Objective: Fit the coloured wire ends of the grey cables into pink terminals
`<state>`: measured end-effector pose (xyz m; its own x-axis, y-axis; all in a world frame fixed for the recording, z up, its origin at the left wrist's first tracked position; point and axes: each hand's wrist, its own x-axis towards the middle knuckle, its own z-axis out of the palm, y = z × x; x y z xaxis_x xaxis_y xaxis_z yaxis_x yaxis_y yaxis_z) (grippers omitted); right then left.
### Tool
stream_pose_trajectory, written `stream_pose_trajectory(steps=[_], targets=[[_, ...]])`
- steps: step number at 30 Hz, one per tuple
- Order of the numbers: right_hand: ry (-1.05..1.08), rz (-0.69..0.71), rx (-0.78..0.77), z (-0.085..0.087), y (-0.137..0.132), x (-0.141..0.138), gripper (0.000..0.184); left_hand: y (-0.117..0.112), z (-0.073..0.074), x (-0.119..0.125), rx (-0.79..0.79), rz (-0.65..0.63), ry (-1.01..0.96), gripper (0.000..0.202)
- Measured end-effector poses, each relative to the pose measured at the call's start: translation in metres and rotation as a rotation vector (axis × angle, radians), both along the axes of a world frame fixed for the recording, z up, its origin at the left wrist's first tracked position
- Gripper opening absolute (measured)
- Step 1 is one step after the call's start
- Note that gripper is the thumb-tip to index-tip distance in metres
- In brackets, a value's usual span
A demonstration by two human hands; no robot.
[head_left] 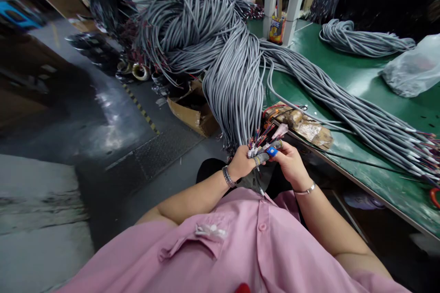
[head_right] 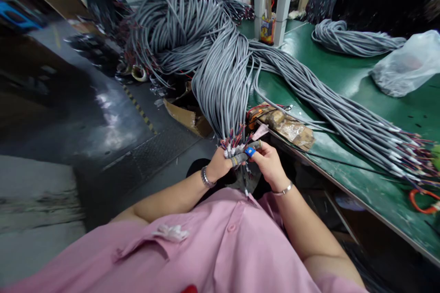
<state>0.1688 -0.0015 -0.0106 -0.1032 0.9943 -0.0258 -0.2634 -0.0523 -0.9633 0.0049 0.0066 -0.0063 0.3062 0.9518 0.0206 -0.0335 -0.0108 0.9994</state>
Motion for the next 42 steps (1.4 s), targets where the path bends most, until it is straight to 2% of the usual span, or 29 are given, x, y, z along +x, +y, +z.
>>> stream_pose_trajectory(steps=[3, 5, 12, 17, 20, 26, 31, 42], targets=[[-0.049, 0.038, 0.041, 0.007, 0.002, 0.001, 0.014, 0.003, 0.004, -0.003, -0.05, -0.06, 0.016, 0.024], [-0.061, 0.038, 0.04, 0.009, 0.002, 0.001, 0.014, 0.004, 0.003, -0.003, -0.085, -0.056, -0.015, 0.026], [0.03, -0.11, -0.023, -0.004, -0.003, -0.007, 0.017, 0.003, -0.006, 0.002, -0.14, 0.107, -0.139, 0.03], [0.13, -0.078, -0.072, -0.006, -0.005, -0.011, 0.016, 0.002, -0.005, 0.004, -0.145, 0.18, -0.222, 0.026], [0.121, -0.082, -0.072, -0.009, -0.005, -0.011, 0.017, 0.002, -0.005, 0.004, -0.138, 0.204, -0.24, 0.025], [0.01, -0.126, -0.06, -0.013, -0.01, -0.009, 0.02, 0.003, -0.007, 0.004, -0.159, 0.232, -0.214, 0.025], [-0.052, -0.09, -0.035, -0.01, -0.015, -0.006, 0.021, 0.005, -0.01, 0.003, -0.138, 0.242, -0.174, 0.03], [0.052, -0.068, -0.1, -0.004, -0.004, -0.015, 0.024, 0.001, -0.013, 0.005, -0.114, 0.173, -0.086, 0.033]])
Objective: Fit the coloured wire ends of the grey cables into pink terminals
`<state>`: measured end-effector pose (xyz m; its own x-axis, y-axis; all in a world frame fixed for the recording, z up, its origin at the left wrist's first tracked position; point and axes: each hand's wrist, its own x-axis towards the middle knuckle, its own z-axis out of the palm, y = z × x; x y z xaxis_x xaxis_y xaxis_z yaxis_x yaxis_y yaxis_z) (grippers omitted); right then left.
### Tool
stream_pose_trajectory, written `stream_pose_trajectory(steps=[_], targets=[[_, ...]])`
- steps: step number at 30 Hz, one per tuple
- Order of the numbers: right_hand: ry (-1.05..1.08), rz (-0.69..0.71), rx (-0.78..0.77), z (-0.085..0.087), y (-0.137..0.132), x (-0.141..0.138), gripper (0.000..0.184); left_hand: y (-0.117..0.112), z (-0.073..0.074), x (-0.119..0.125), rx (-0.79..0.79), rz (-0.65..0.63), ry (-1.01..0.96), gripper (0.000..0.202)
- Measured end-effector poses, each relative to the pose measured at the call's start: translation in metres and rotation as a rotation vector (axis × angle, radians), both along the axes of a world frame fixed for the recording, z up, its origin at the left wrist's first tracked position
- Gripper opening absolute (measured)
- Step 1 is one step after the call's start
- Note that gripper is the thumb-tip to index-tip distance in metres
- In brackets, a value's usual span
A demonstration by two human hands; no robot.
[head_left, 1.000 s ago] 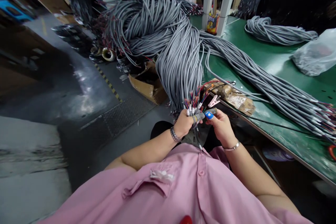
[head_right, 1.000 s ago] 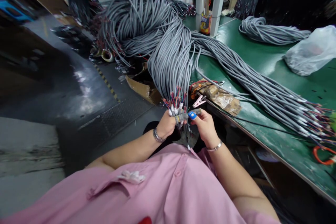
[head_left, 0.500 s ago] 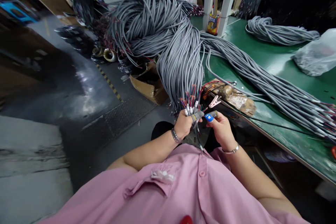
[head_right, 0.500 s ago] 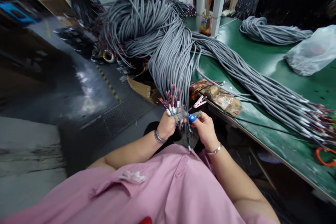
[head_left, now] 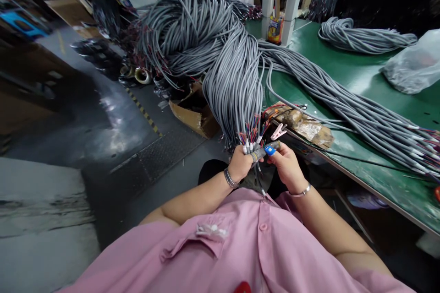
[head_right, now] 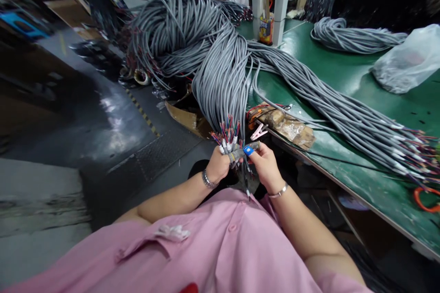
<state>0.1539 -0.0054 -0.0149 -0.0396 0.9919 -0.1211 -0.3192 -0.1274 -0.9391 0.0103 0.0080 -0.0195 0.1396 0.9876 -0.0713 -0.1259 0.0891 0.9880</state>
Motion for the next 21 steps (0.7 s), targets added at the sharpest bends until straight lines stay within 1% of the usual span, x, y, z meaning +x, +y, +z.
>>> stream_pose_trajectory(steps=[4, 12, 14, 16, 19, 21], targets=[[0.024, -0.052, 0.013, -0.002, -0.005, -0.001, 0.019, 0.001, 0.0, -0.001, -0.006, 0.031, -0.02, 0.032], [0.035, -0.077, 0.003, -0.01, -0.009, 0.002, 0.017, 0.002, 0.002, 0.0, -0.041, 0.065, -0.029, 0.027], [0.084, -0.099, -0.025, -0.012, -0.006, 0.005, 0.018, 0.002, 0.001, -0.001, -0.034, 0.061, -0.041, 0.026], [0.185, -0.104, -0.071, -0.013, -0.003, 0.009, 0.02, 0.002, 0.001, -0.001, -0.022, 0.051, -0.046, 0.027], [0.29, -0.035, -0.141, -0.011, 0.001, 0.014, 0.027, 0.003, 0.002, -0.001, -0.012, 0.029, -0.029, 0.028], [0.269, 0.027, -0.156, -0.008, 0.002, 0.015, 0.031, 0.003, 0.005, 0.0, -0.006, 0.012, -0.017, 0.029]])
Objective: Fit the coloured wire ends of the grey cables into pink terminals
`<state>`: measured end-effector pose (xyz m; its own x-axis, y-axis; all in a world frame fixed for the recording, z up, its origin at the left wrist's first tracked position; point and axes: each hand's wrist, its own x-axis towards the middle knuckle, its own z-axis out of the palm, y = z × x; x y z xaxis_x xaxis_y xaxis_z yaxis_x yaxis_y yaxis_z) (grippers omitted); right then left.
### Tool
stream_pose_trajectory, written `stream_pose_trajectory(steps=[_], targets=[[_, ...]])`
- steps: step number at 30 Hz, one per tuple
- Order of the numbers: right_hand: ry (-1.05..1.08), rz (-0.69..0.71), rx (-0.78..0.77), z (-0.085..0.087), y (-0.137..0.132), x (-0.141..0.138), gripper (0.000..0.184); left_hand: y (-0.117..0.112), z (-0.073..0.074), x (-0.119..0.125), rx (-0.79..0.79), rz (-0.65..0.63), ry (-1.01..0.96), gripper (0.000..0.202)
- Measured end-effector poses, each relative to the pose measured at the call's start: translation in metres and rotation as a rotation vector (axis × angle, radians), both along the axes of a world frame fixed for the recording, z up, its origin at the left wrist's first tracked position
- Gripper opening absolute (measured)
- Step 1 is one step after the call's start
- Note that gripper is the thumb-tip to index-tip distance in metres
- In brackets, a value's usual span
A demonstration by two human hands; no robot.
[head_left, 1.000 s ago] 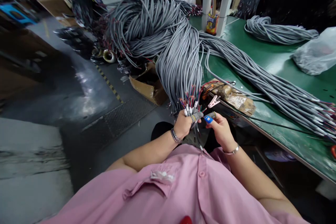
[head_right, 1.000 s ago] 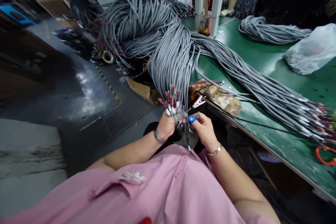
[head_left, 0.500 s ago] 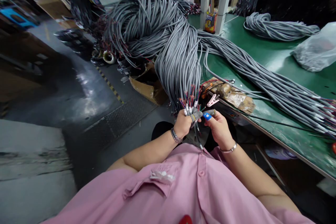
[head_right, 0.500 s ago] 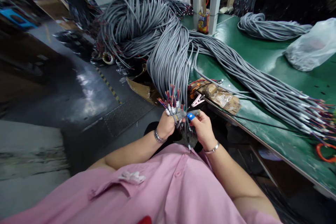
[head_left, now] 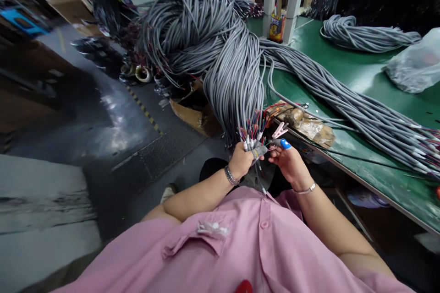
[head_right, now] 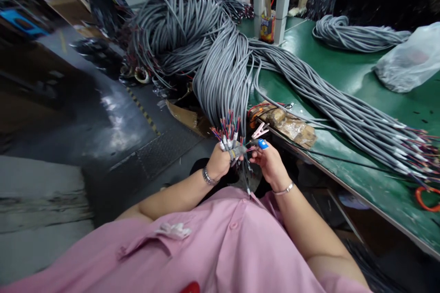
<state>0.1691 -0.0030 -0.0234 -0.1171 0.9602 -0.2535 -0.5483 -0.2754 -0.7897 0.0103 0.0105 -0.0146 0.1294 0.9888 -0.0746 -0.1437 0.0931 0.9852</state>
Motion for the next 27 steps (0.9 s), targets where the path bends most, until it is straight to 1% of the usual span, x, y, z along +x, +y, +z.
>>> stream_pose_trajectory(steps=[5, 9, 12, 15, 17, 19, 22, 27], targets=[[-0.09, 0.045, 0.039, 0.0047, 0.0022, -0.0011, 0.022, -0.0014, 0.0073, 0.0019, -0.003, -0.023, -0.005, 0.032], [-0.145, 0.072, 0.079, 0.0047, 0.0032, -0.0027, 0.022, -0.0004, 0.006, -0.0013, 0.011, -0.047, 0.034, 0.033], [-0.203, 0.04, 0.115, 0.0016, 0.0034, -0.0042, 0.022, 0.0003, 0.0043, -0.004, 0.022, -0.077, 0.079, 0.035], [-0.237, -0.019, 0.129, -0.0022, 0.0031, -0.0046, 0.022, 0.0002, 0.0063, -0.0046, 0.013, -0.095, 0.092, 0.037], [-0.222, -0.048, 0.124, -0.0037, 0.0024, -0.004, 0.022, 0.0001, 0.0085, -0.0042, -0.003, -0.097, 0.081, 0.037], [-0.184, -0.042, 0.114, -0.0039, 0.0015, -0.0032, 0.021, 0.0003, 0.0094, -0.004, -0.008, -0.097, 0.073, 0.037], [-0.159, 0.008, 0.098, -0.0028, 0.0008, -0.0029, 0.021, 0.001, 0.0073, -0.0048, 0.004, -0.105, 0.085, 0.036], [-0.307, 0.012, 0.107, 0.0001, 0.0018, -0.0044, 0.029, 0.0009, 0.0013, -0.0064, 0.044, -0.104, 0.115, 0.031]])
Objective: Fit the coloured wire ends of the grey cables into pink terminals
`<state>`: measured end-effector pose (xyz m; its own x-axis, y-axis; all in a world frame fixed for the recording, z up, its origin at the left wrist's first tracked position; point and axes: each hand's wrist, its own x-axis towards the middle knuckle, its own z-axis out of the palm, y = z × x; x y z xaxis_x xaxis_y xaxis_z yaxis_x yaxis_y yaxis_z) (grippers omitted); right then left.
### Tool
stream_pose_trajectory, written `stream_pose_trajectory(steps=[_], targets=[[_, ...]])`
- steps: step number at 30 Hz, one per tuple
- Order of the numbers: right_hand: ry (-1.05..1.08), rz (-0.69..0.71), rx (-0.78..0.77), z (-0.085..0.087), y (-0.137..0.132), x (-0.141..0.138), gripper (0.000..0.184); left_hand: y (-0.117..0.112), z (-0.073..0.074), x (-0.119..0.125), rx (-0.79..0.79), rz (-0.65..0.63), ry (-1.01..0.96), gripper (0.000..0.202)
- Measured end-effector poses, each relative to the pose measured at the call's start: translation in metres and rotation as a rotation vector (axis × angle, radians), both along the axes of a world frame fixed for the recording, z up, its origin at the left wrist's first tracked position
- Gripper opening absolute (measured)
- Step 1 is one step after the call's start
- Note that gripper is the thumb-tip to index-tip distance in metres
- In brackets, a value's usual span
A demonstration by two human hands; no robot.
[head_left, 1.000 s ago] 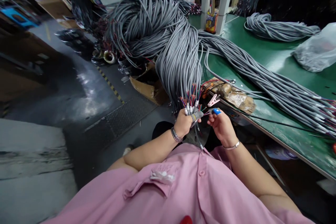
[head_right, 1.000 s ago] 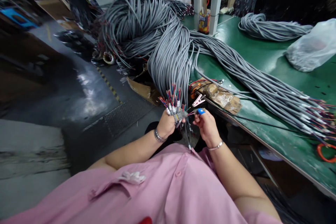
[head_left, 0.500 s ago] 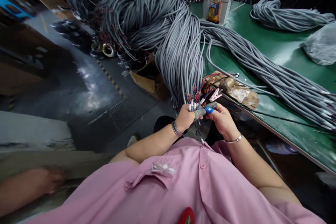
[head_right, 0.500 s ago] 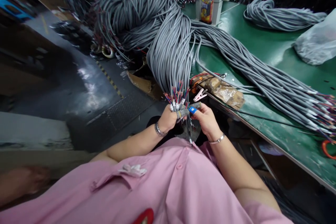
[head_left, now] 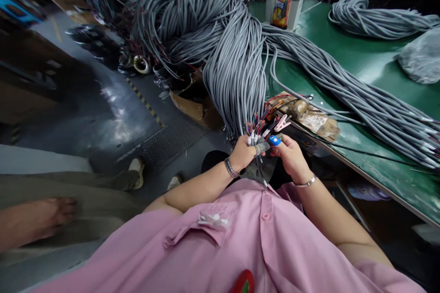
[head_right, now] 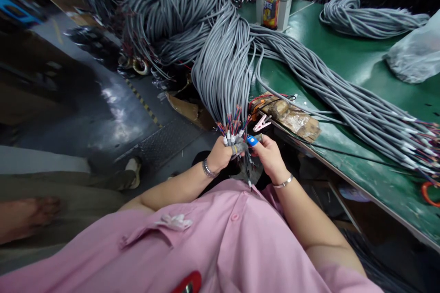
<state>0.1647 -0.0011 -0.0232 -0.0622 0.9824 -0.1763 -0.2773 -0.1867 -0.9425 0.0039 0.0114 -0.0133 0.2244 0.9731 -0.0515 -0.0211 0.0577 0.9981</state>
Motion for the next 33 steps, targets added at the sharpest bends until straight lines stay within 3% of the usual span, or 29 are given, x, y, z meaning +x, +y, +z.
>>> stream_pose_trajectory(steps=[15, 33], targets=[[-0.055, -0.03, -0.061, 0.001, -0.004, -0.001, 0.03, -0.001, -0.002, 0.001, 0.022, -0.028, 0.044, 0.028], [0.069, -0.029, -0.001, -0.011, -0.011, -0.002, 0.025, 0.0, 0.001, 0.0, -0.039, 0.002, -0.024, 0.035]])
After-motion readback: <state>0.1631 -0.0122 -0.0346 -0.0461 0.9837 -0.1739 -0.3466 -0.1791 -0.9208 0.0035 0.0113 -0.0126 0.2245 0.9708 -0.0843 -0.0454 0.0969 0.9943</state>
